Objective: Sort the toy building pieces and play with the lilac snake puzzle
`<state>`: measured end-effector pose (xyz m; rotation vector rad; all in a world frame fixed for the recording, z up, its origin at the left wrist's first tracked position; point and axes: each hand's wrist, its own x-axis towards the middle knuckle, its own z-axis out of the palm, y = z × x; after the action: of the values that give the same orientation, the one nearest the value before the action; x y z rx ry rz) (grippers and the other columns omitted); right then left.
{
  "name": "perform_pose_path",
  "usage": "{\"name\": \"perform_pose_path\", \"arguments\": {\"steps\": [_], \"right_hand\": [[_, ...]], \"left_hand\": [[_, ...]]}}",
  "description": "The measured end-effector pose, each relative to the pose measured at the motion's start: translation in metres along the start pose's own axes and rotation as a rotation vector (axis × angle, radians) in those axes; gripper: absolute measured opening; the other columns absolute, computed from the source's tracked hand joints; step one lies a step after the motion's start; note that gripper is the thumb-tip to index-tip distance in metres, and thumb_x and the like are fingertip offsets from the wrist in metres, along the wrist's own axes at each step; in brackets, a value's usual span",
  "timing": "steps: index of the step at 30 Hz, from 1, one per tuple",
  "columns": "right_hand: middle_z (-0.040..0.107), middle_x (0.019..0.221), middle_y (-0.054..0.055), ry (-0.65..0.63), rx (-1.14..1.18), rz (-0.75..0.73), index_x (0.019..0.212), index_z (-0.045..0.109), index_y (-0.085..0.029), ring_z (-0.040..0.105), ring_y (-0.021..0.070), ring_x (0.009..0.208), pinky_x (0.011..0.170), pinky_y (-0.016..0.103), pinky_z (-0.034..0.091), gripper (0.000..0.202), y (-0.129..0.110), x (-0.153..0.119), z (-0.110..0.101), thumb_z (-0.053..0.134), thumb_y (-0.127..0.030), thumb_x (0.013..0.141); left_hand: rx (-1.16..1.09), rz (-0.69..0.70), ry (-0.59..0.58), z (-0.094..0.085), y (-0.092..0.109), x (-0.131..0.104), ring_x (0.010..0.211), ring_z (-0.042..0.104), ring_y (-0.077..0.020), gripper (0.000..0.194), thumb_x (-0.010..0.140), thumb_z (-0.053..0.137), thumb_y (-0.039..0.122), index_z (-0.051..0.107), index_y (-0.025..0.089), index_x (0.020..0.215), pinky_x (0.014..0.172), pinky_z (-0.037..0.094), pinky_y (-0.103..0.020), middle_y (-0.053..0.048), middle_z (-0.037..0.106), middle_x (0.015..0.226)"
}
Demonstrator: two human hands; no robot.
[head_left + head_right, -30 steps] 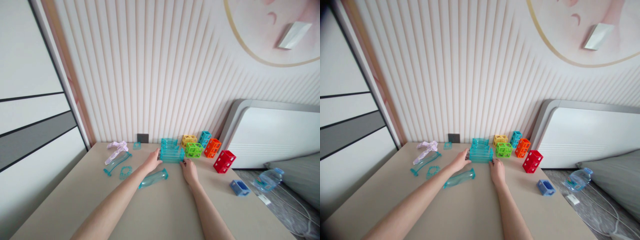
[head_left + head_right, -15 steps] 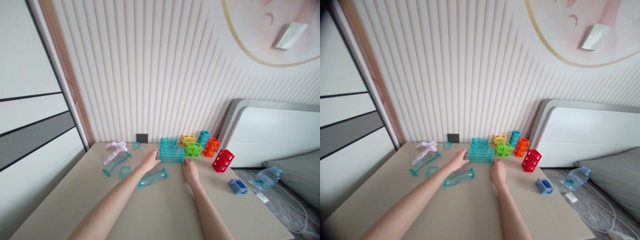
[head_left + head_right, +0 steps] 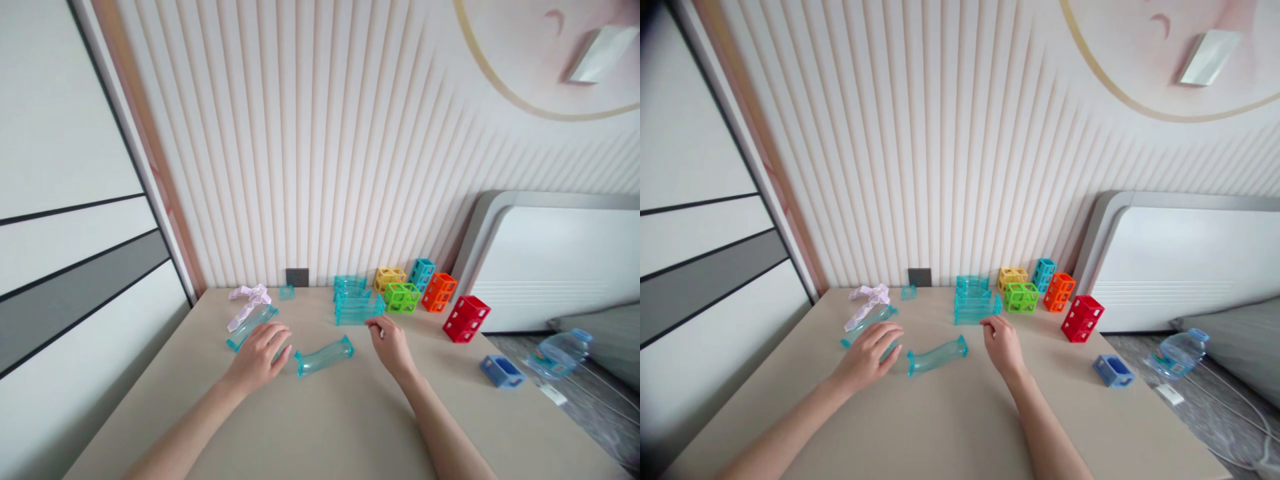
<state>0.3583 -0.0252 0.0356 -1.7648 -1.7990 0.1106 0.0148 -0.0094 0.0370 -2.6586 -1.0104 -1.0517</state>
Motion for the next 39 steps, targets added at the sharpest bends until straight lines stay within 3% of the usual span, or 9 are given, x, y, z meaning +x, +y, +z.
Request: {"name": "perform_pose_path", "arguments": {"steps": [3,8,14,19,22,26,31,39], "right_hand": [[0.075,0.099,0.007,-0.072,0.1,-0.199,0.096,0.073,-0.022,0.069,0.0212,0.096,0.09,0.032,0.052,0.029,-0.015,-0.005,0.016,0.044,-0.019,0.094],[0.072,0.111,0.011,-0.182,0.235,-0.456,0.115,0.07,-0.022,0.066,0.0231,0.105,0.097,0.039,0.051,0.027,-0.027,-0.013,0.029,0.049,-0.026,0.099],[0.064,0.132,0.014,-0.362,0.215,-0.466,0.131,0.065,-0.024,0.057,0.0292,0.124,0.108,0.046,0.044,0.041,-0.031,-0.015,0.024,0.064,-0.041,0.093],[0.065,0.132,0.013,-0.406,0.21,-0.426,0.132,0.064,-0.024,0.056,0.0298,0.125,0.11,0.048,0.042,0.045,-0.031,-0.015,0.029,0.068,-0.039,0.09],[0.068,0.127,0.012,-0.398,0.216,-0.401,0.129,0.066,-0.024,0.058,0.0282,0.122,0.109,0.045,0.043,0.04,-0.031,-0.014,0.031,0.068,-0.035,0.091],[0.069,0.124,0.012,-0.405,0.225,-0.382,0.125,0.067,-0.022,0.06,0.0275,0.118,0.107,0.043,0.045,0.035,-0.03,-0.013,0.031,0.066,-0.036,0.093],[0.069,0.122,0.013,-0.405,0.255,-0.364,0.124,0.067,-0.021,0.062,0.0279,0.117,0.105,0.044,0.047,0.035,-0.029,-0.013,0.027,0.06,-0.04,0.096],[0.071,0.118,0.014,-0.38,0.282,-0.347,0.122,0.068,-0.021,0.064,0.0287,0.114,0.102,0.044,0.05,0.035,-0.032,-0.013,0.022,0.056,-0.042,0.097]], "left_hand": [[0.025,-0.001,0.009,-0.001,0.002,-0.007,0.106,0.066,-0.0254,0.019,0.095,0.055,0.022,0.066,0.02,0.111,0.096,0.054,-0.042,-0.009,0.07,0.107],[-0.047,0.007,-0.078,0.001,0.014,-0.007,0.112,0.063,-0.0275,0.027,0.095,0.056,0.029,0.063,0.019,0.12,0.1,0.052,-0.045,-0.011,0.069,0.115],[-0.129,-0.021,-0.227,-0.003,0.022,-0.011,0.119,0.059,-0.0308,0.048,0.094,0.058,0.045,0.057,0.02,0.135,0.105,0.048,-0.048,-0.013,0.067,0.126],[-0.14,-0.072,-0.206,-0.004,0.021,-0.01,0.117,0.06,-0.0294,0.04,0.098,0.053,0.041,0.059,0.023,0.132,0.104,0.048,-0.046,-0.011,0.068,0.123],[-0.082,-0.157,-0.1,-0.002,0.011,-0.011,0.114,0.062,-0.028,0.032,0.099,0.05,0.032,0.062,0.023,0.127,0.102,0.05,-0.045,-0.01,0.07,0.118],[0.076,-0.291,0.015,0.004,-0.017,-0.018,0.108,0.065,-0.0276,0.029,0.096,0.047,0.02,0.065,0.024,0.118,0.098,0.052,-0.045,-0.009,0.07,0.113],[0.264,-0.41,0.013,0.013,-0.048,-0.03,0.105,0.067,-0.0328,0.031,0.089,0.051,0.015,0.066,0.02,0.116,0.093,0.054,-0.049,-0.014,0.071,0.112],[0.298,-0.395,0.014,0.026,-0.068,-0.046,0.111,0.067,-0.0312,0.043,0.083,0.041,0.0,0.069,0.021,0.108,0.096,0.055,-0.048,-0.013,0.072,0.118]]}}
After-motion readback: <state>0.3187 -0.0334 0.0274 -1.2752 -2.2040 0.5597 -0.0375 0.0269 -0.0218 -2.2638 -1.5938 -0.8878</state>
